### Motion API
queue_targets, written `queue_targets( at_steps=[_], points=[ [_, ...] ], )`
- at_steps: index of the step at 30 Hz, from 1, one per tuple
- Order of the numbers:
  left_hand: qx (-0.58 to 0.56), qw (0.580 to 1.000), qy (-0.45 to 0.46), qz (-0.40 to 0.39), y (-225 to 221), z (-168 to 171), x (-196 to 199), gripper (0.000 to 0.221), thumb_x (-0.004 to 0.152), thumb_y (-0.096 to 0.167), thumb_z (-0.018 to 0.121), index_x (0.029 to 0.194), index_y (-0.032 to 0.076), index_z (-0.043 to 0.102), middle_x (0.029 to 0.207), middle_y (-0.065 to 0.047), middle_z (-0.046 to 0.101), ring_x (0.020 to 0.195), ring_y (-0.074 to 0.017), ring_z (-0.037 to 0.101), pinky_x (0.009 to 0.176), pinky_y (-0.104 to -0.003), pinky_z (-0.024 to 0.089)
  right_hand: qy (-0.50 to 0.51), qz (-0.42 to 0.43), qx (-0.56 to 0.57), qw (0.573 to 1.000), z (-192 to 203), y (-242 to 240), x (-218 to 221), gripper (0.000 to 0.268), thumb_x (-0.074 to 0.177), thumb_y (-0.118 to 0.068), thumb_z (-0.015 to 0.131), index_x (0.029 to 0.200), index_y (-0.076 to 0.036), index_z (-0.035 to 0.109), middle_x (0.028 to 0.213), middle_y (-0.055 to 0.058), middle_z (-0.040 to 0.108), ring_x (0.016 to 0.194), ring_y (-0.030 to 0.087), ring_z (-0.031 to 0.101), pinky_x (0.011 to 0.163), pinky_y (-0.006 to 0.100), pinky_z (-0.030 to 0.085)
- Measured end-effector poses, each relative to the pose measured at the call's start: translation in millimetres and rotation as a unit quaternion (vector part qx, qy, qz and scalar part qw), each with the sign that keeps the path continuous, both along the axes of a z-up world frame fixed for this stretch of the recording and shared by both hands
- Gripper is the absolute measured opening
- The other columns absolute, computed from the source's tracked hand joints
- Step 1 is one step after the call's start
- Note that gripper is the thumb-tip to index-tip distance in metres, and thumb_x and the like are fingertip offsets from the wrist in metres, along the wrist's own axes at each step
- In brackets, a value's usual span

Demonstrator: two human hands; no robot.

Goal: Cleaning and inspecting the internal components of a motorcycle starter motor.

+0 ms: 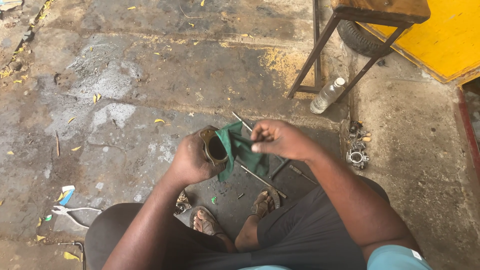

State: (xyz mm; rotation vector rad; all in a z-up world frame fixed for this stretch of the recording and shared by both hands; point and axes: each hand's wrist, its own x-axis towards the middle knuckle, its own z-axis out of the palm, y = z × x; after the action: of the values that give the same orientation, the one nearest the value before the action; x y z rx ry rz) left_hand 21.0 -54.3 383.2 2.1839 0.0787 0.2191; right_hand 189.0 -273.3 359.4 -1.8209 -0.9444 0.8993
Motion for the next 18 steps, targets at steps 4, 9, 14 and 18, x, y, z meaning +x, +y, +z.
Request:
queue_targets(
  at_steps=[4, 9, 14, 18],
  points=[
    [0.028, 0.996, -0.082, -0.008, 0, -6, -2, 0.053, 0.058, 0.021, 0.084, 0.107, 0.006, 0.070, 0.102, -0.013, 0.074, 0.093, -0.0291, 0.075, 0.084, -0.039, 0.060, -0.147, 0.074, -0.099, 0.981, -1, 4, -10, 0.037, 0.082, -0.019, 0.077, 0.116, -0.008, 0.067, 0.099, 0.009, 0.075, 0.088, 0.021, 0.072, 0.080, 0.037, 0.060],
    [0.048, 0.992, -0.118, 0.023, 2, -9, -3, 0.053, 0.061, 0.024, 0.085, 0.109, 0.007, 0.071, 0.104, -0.012, 0.075, 0.095, -0.0276, 0.076, 0.086, -0.037, 0.060, -0.268, 0.133, -0.114, 0.947, -33, -6, 10, 0.047, 0.077, -0.016, 0.075, 0.123, -0.009, 0.070, 0.105, 0.013, 0.076, 0.097, 0.028, 0.074, 0.087, 0.043, 0.058],
    [0.003, 0.992, -0.111, 0.062, 7, -8, -4, 0.048, 0.067, 0.029, 0.087, 0.107, 0.007, 0.070, 0.102, -0.008, 0.076, 0.094, -0.0205, 0.077, 0.086, -0.034, 0.062, -0.312, 0.096, -0.119, 0.938, -20, -16, 27, 0.041, 0.086, -0.017, 0.072, 0.126, -0.008, 0.069, 0.110, 0.015, 0.074, 0.099, 0.030, 0.072, 0.089, 0.044, 0.057],
    [-0.029, 0.987, -0.142, 0.070, 16, -17, -3, 0.047, 0.077, 0.031, 0.086, 0.112, 0.006, 0.067, 0.106, -0.008, 0.076, 0.099, -0.0182, 0.077, 0.091, -0.034, 0.062, -0.220, 0.048, -0.137, 0.965, 11, -14, 26, 0.031, 0.095, -0.021, 0.066, 0.124, -0.010, 0.068, 0.103, 0.010, 0.076, 0.094, 0.022, 0.073, 0.085, 0.039, 0.058]
  ],
)
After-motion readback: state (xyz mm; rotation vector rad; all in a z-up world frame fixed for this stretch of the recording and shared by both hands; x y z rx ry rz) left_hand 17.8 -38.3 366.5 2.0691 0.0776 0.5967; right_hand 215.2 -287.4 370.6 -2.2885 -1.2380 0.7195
